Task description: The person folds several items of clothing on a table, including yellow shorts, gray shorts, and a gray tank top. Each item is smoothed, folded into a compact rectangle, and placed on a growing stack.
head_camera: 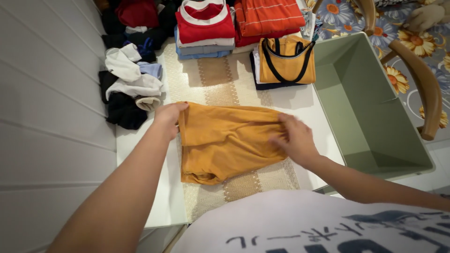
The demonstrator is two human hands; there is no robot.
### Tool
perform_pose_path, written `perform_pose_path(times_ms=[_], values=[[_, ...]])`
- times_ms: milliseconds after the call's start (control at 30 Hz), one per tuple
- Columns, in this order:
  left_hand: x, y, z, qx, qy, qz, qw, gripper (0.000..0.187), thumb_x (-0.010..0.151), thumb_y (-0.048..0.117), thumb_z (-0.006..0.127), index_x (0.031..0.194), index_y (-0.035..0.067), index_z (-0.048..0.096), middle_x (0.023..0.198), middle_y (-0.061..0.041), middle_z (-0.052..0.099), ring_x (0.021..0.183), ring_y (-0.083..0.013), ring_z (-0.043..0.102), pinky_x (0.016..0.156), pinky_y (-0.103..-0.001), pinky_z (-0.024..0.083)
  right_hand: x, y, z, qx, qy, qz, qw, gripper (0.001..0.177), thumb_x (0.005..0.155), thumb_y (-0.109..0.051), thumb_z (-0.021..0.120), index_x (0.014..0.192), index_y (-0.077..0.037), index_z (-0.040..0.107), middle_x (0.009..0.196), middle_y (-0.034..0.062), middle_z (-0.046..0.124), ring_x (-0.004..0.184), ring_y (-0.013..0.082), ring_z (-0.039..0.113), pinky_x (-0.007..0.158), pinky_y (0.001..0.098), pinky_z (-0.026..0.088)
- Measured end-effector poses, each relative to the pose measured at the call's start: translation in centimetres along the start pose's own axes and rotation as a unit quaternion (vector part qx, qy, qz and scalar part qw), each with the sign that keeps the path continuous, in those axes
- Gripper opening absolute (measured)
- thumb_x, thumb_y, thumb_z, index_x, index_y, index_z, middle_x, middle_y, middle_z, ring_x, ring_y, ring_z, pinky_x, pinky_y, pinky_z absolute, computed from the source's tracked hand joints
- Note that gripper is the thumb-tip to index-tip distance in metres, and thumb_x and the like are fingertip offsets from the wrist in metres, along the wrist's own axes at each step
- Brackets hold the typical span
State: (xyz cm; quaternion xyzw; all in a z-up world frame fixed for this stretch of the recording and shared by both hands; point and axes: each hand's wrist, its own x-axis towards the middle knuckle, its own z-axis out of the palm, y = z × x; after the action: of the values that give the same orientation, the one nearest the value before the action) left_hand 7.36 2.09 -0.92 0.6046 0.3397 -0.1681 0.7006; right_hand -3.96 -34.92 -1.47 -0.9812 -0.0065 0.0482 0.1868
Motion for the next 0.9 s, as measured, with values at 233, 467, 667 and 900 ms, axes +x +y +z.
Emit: perform_pose_path(times_ms=[233, 467, 667, 900], values=[[0.6, 0.7, 0.5, 0.062, 0.092, 0.067, 0.992, 0.038, 0.082, 0.009, 0.082, 0.111, 0.009, 0.057, 0.103, -0.007, 0.068, 0.093, -0.0240, 0.062, 0.075, -0.041, 0.048, 4.6, 3.2, 0.9, 0.004, 0.060, 0.120, 0.991, 0.025, 0.092, -0.033, 0.076, 0.109, -0.014, 0.076, 0.121, 0.0101, 0.060, 0.122, 0.0309, 0.053, 0.101, 0.0453, 0.047], [1.7, 1.4, -0.7, 0.150, 0.101, 0.116, 0.977, 0.039, 0.087, 0.021, 0.079, 0.113, 0.011, 0.052, 0.100, -0.007, 0.064, 0.082, -0.0169, 0.061, 0.075, -0.035, 0.053, 5.5, 2.5, -1.2, 0.081, 0.104, 0.110, 0.985, 0.031, 0.093, -0.024, 0.071, 0.116, -0.004, 0.065, 0.120, 0.0126, 0.058, 0.105, 0.0275, 0.062, 0.090, 0.0432, 0.050], [-4.5, -5.8, -5.0, 0.346, 0.048, 0.105, 0.931, 0.020, 0.072, 0.024, 0.083, 0.084, 0.010, 0.075, 0.082, -0.003, 0.076, 0.073, -0.0140, 0.069, 0.073, -0.033, 0.056, 0.8, -0.1, -1.8, 0.040, 0.055, -0.066, 0.995, 0.029, 0.096, -0.024, 0.066, 0.119, -0.006, 0.065, 0.127, 0.0077, 0.061, 0.120, 0.0274, 0.060, 0.107, 0.0441, 0.043], [-11.0, -9.4, -5.8, 0.335, 0.005, 0.009, 0.942, 0.035, 0.072, 0.033, 0.090, 0.078, 0.004, 0.071, 0.077, -0.006, 0.072, 0.072, -0.0170, 0.064, 0.069, -0.033, 0.053, -1.1, -0.8, 0.6, -0.089, -0.113, -0.067, 0.987, 0.081, 0.095, -0.062, 0.044, 0.158, -0.014, 0.023, 0.166, 0.0035, 0.018, 0.153, 0.0231, 0.014, 0.121, 0.0561, 0.007]])
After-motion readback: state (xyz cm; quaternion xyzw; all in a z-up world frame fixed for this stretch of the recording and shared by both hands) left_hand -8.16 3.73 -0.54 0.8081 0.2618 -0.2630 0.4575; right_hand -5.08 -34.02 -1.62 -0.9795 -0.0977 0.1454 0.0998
